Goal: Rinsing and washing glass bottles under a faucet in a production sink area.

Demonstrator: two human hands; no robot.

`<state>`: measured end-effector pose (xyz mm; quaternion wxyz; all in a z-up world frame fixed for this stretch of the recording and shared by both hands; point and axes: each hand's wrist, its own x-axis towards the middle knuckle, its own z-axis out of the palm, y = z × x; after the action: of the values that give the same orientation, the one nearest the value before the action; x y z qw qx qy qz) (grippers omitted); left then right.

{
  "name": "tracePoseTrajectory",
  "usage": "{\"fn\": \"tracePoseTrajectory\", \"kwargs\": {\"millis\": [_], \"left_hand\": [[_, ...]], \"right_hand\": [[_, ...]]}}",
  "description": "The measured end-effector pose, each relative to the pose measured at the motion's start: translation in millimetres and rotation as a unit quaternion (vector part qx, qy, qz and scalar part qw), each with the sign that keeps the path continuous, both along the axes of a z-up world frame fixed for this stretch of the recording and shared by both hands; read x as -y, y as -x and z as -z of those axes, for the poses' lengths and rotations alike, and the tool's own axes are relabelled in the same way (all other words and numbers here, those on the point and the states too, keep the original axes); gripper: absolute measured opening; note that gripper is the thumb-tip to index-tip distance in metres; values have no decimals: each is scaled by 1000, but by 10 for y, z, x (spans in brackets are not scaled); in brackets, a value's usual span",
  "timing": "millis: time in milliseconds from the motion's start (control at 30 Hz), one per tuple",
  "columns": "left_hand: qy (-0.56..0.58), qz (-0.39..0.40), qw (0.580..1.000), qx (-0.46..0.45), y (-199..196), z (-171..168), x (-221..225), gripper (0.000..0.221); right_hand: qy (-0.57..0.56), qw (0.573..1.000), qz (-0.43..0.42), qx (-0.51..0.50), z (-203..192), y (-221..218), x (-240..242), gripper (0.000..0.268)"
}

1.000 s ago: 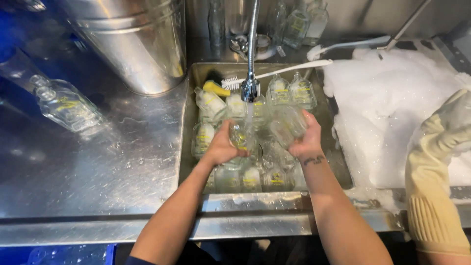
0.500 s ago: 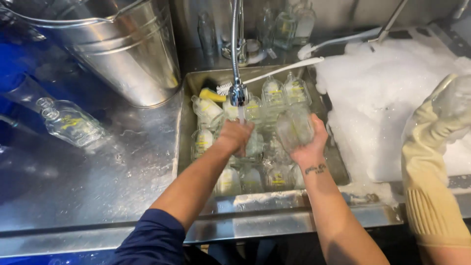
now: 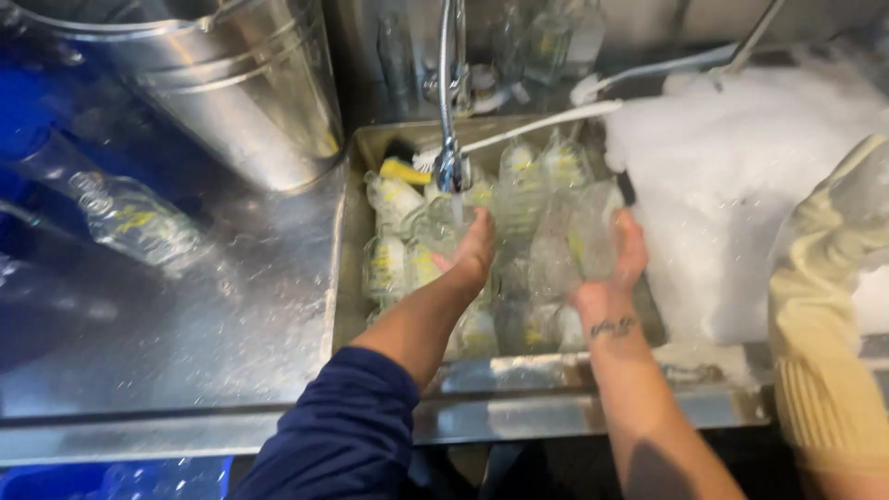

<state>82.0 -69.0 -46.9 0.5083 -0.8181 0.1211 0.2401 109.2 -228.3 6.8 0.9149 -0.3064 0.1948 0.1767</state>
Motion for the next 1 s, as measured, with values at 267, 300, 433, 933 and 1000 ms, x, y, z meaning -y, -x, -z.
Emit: {"fn": "tracePoseTrajectory", "kwargs": {"millis": [267,300,433,933,1000], "left_hand": [[9,-23,998,-65,350,-188,318,61],[21,-34,997,-58,294,-203,368,58],[50,-77,993,-76,73,-23,161,51],[728,-616,299,-42,-121,327,-1483,104],[671,-637,351,-144,-285,551,-1593,70]], "right_hand": [[-16,994,-56,-91,-73,8,125,47],[-9,996,-50,-74,-36,-78,196,52],[6,994,-76,-84,-215,42,173,48],[-2,995,-45,-94,-394,10,78,70],[-64,995,-14,-79,-291,19,75,64]]}}
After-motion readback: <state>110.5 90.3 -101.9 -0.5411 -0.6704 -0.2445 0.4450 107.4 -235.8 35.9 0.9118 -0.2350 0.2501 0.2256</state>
